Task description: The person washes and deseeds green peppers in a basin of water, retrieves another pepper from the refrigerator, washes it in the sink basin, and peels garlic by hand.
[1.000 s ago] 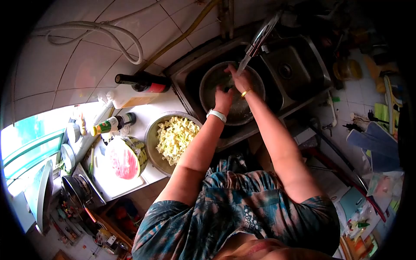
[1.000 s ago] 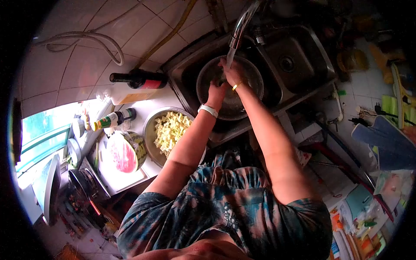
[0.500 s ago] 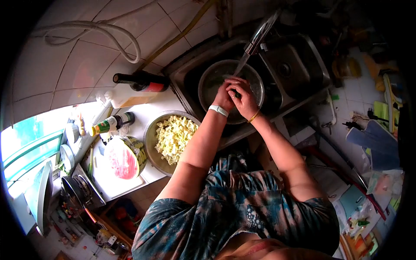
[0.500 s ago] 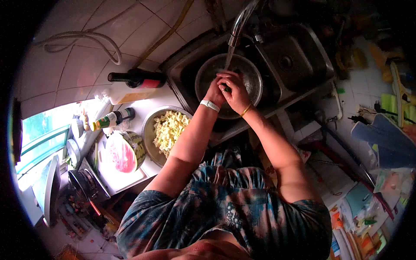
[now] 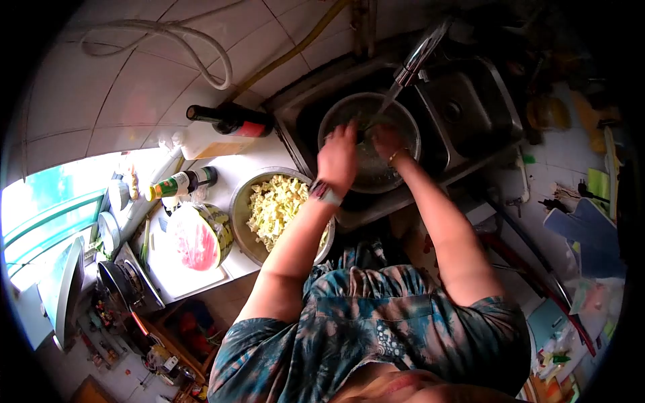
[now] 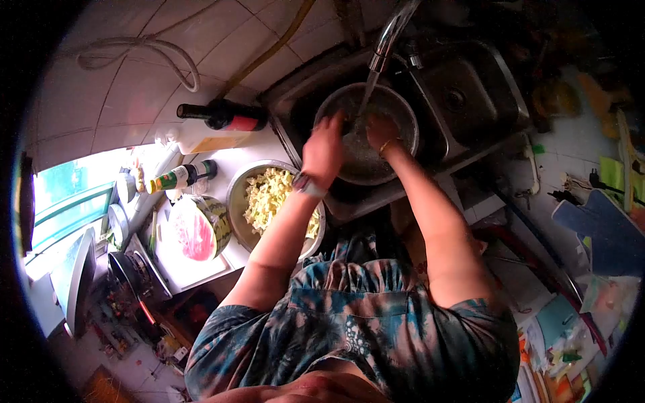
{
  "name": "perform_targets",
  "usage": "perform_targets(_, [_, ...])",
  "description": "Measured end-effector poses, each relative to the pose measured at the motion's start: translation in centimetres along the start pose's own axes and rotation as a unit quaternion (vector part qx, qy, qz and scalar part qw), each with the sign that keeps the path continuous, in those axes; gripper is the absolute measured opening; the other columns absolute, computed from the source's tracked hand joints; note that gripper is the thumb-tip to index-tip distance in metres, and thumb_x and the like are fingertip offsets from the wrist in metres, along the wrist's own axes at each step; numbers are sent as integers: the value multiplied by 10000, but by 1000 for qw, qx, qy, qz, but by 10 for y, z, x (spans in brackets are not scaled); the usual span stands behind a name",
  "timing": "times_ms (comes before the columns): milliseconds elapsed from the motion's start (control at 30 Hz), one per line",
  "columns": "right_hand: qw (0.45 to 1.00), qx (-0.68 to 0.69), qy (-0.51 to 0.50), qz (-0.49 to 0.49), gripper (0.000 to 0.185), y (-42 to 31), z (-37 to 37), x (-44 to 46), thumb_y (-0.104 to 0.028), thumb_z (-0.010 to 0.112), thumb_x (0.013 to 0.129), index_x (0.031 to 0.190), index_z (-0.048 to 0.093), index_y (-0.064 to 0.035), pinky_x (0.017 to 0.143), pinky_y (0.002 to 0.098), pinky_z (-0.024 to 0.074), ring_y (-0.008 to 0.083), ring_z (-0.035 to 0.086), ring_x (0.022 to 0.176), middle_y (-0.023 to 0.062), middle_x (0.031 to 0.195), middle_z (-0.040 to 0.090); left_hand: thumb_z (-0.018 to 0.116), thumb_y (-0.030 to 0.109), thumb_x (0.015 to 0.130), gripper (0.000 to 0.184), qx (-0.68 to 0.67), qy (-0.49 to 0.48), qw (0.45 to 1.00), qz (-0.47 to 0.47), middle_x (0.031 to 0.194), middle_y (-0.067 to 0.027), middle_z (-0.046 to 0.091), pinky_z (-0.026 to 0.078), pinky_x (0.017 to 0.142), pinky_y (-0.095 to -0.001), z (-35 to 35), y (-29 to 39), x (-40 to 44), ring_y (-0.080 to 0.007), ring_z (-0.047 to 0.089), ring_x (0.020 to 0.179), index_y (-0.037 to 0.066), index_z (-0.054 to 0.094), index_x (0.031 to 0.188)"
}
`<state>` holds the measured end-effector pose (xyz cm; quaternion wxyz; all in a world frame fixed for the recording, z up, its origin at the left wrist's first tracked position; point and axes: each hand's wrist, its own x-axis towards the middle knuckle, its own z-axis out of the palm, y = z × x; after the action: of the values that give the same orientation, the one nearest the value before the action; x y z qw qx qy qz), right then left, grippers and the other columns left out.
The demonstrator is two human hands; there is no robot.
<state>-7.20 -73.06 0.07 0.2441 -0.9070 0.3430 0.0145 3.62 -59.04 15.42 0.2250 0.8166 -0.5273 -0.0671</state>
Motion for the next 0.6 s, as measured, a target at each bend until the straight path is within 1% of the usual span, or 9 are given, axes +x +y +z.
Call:
perform_targets(67, [999, 11, 26, 30, 298, -2, 24, 12, -133, 544, 863, 1147, 608, -68, 946, 459, 461, 377, 566, 1101, 194, 1169, 596, 564, -30, 765, 568, -20, -1, 1000, -23, 1099, -168, 587, 521, 781, -419, -51, -5, -17, -362, 605, 940, 88, 475, 1313])
perform_targets(133, [979, -113, -170, -23, 374, -13, 30, 35, -165, 559, 859, 1222, 569, -72, 1001, 466, 419, 376, 533, 1159, 211, 1230, 558, 574, -15, 783, 584, -42, -26, 997, -66, 1166, -174, 576, 516, 806, -421, -102, -10, -39, -364, 586, 1020, 105, 450, 1340])
perform_targets(267, [997, -65, -13, -37, 377, -26, 50, 46, -208, 505, 892, 1242, 578, -92, 1024, 444, 399, 337, 473, 1247, 151, 1337, 522, 592, -31, 797, 613, 55, -31, 987, -148, 1254, -187, 523, 490, 876, -408, -131, -48, -96, -366, 550, 1094, 72, 404, 1371])
perform_targets(367, [989, 91, -2, 118, 390, 21, 130, 79, -272, 487, 905, 1235, 587, -88, 1005, 433, 413, 353, 512, 1200, 158, 1296, 555, 690, 15, 749, 727, 71, -63, 984, -150, 1297, -202, 485, 452, 950, -422, -125, -71, -129, -380, 518, 1142, 55, 361, 1396])
perform_targets(433, [976, 115, -103, 154, 406, 34, 118, 67, -329, 495, 895, 1186, 617, -74, 963, 449, 445, 388, 564, 1121, 172, 1225, 603, 774, 102, 701, 828, 106, -101, 979, -141, 1377, -208, 424, 377, 1039, -455, -123, -73, -134, -386, 431, 1248, 68, 346, 1409])
perform_targets(467, [976, 115, -105, 155, 406, 23, 94, 50, -329, 495, 895, 1186, 617, -74, 963, 449, 445, 388, 564, 1121, 172, 1225, 603, 772, 122, 714, 816, 108, -100, 977, -155, 1412, -210, 389, 339, 1067, -460, -126, -64, -131, -375, 379, 1295, 80, 349, 1411])
perform_targets(533, [924, 303, -10, 234, 361, -8, 41, 17, -282, 480, 907, 1161, 623, -69, 956, 440, 447, 384, 570, 1105, 191, 1185, 615, 764, 117, 727, 753, 87, -43, 990, -101, 1393, -202, 415, 360, 1050, -465, -128, -51, -115, -380, 411, 1268, 80, 396, 1383])
perform_targets(567, [924, 300, -7, 235, 361, -4, 44, 16, -282, 480, 907, 1161, 623, -69, 956, 440, 447, 384, 570, 1105, 191, 1185, 615, 752, 112, 740, 692, 36, -27, 995, -84, 1377, -199, 437, 371, 1042, -457, -127, -42, -104, -377, 432, 1251, 71, 432, 1353])
perform_targets(600, [978, 153, -18, 141, 324, -2, 47, 13, -244, 479, 906, 1136, 633, -75, 934, 441, 458, 375, 580, 1079, 182, 1168, 621, 740, 107, 754, 633, -14, -12, 998, -68, 1361, -195, 458, 382, 1035, -450, -125, -31, -93, -375, 453, 1234, 63, 469, 1324])
